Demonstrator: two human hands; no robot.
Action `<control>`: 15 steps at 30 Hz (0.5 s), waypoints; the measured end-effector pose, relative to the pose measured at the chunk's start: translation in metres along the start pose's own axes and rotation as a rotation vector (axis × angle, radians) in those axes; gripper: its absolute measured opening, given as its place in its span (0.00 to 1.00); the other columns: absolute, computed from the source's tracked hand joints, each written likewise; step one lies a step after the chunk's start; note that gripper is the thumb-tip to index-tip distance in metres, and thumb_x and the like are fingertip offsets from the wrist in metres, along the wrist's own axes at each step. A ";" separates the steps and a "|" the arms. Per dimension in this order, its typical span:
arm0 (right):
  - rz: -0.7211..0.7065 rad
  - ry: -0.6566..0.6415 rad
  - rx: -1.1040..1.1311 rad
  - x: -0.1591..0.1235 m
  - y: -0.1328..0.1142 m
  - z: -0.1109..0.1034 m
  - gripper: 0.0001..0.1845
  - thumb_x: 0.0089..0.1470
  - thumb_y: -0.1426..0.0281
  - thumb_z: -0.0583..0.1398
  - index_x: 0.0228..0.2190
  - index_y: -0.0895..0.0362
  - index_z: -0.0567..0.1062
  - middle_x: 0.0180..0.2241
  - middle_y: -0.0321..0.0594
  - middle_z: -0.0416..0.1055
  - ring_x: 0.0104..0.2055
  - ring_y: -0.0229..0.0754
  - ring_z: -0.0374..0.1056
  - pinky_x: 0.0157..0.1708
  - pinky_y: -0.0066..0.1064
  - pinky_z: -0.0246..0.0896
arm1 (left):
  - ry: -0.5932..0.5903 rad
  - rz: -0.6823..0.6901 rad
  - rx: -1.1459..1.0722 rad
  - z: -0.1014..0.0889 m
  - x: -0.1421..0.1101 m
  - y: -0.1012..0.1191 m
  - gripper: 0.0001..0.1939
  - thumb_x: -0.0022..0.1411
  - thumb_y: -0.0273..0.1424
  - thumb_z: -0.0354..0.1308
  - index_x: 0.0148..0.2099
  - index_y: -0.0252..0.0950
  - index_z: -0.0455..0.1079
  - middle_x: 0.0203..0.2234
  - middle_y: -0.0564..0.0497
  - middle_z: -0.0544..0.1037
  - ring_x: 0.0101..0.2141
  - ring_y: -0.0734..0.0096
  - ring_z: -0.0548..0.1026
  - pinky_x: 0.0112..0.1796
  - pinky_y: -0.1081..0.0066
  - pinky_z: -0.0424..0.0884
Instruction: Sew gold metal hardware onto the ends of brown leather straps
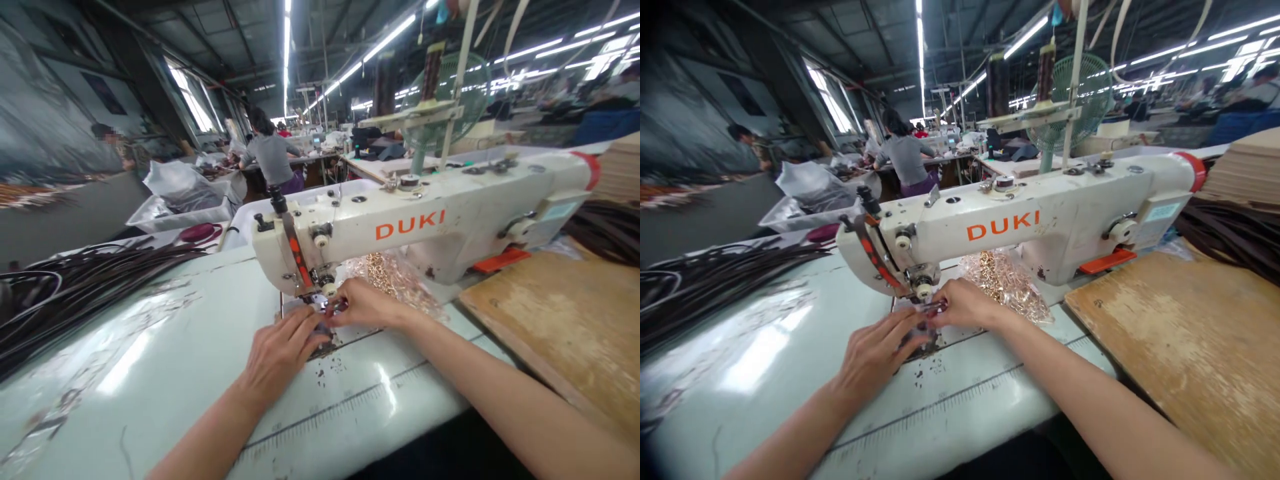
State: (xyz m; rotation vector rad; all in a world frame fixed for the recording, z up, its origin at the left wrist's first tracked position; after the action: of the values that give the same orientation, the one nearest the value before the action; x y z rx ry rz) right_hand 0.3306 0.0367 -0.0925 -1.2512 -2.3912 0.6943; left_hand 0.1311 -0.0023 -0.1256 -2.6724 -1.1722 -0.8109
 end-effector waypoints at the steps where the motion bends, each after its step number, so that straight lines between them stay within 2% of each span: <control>1: -0.022 -0.029 0.034 -0.004 -0.001 -0.003 0.08 0.46 0.65 0.65 0.31 0.54 0.80 0.21 0.30 0.68 0.25 0.33 0.63 0.24 0.21 0.51 | -0.050 -0.048 -0.133 0.000 0.001 0.002 0.14 0.64 0.37 0.56 0.50 0.41 0.67 0.45 0.52 0.77 0.44 0.67 0.75 0.42 0.73 0.68; 3: -0.033 -0.065 0.072 -0.007 -0.002 -0.007 0.09 0.47 0.64 0.65 0.31 0.55 0.80 0.21 0.29 0.66 0.24 0.32 0.61 0.22 0.21 0.49 | -0.115 -0.169 -0.351 0.000 0.004 0.003 0.09 0.64 0.35 0.56 0.46 0.42 0.69 0.39 0.54 0.78 0.38 0.70 0.76 0.40 0.74 0.70; 5: -0.027 -0.079 0.079 -0.006 -0.001 -0.007 0.09 0.48 0.64 0.65 0.31 0.56 0.80 0.21 0.30 0.66 0.24 0.32 0.61 0.22 0.20 0.49 | -0.114 -0.223 -0.456 0.000 0.008 0.003 0.06 0.64 0.33 0.54 0.41 0.42 0.72 0.34 0.56 0.78 0.34 0.73 0.77 0.38 0.75 0.71; 8: 0.008 -0.054 0.029 -0.001 -0.002 -0.002 0.10 0.48 0.63 0.64 0.32 0.56 0.80 0.21 0.31 0.68 0.24 0.32 0.61 0.21 0.20 0.49 | -0.070 -0.232 -0.478 0.000 0.011 -0.002 0.09 0.64 0.31 0.52 0.38 0.41 0.74 0.34 0.54 0.79 0.35 0.72 0.76 0.38 0.75 0.71; 11: 0.035 0.006 -0.075 -0.008 -0.016 -0.007 0.09 0.49 0.64 0.64 0.28 0.56 0.80 0.20 0.34 0.69 0.22 0.35 0.62 0.21 0.23 0.48 | -0.044 -0.295 -0.468 0.000 0.011 -0.010 0.12 0.65 0.31 0.50 0.38 0.40 0.75 0.31 0.53 0.79 0.28 0.73 0.76 0.33 0.75 0.73; 13: 0.030 0.061 -0.176 -0.024 -0.031 -0.032 0.07 0.49 0.66 0.64 0.24 0.56 0.79 0.19 0.38 0.69 0.22 0.37 0.62 0.22 0.26 0.47 | -0.043 -0.339 -0.450 0.000 0.010 -0.015 0.14 0.65 0.30 0.48 0.38 0.39 0.76 0.29 0.53 0.79 0.23 0.74 0.75 0.27 0.76 0.73; 14: 0.020 0.094 -0.230 -0.035 -0.036 -0.054 0.08 0.49 0.67 0.63 0.23 0.56 0.79 0.19 0.39 0.70 0.22 0.37 0.62 0.23 0.28 0.47 | -0.045 -0.353 -0.438 0.001 0.009 -0.017 0.15 0.65 0.30 0.47 0.38 0.39 0.76 0.30 0.53 0.79 0.22 0.75 0.74 0.26 0.76 0.73; 15: 0.018 0.190 -0.348 -0.047 -0.038 -0.084 0.11 0.51 0.64 0.61 0.22 0.54 0.79 0.19 0.40 0.70 0.22 0.36 0.63 0.23 0.29 0.47 | -0.046 -0.364 -0.423 0.002 0.009 -0.018 0.15 0.64 0.29 0.47 0.38 0.39 0.76 0.31 0.52 0.79 0.23 0.74 0.75 0.27 0.76 0.73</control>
State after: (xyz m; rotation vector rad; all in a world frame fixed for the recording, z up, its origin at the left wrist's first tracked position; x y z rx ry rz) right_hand 0.3744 0.0005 -0.0065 -1.4011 -2.4093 0.1542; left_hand 0.1241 0.0165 -0.1243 -2.8458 -1.7009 -1.1728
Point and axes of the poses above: each hand's wrist, its own x-axis towards the middle knuckle, its own z-axis out of the palm, y = z × x, the point moved 1 cm from there along x, towards the middle knuckle
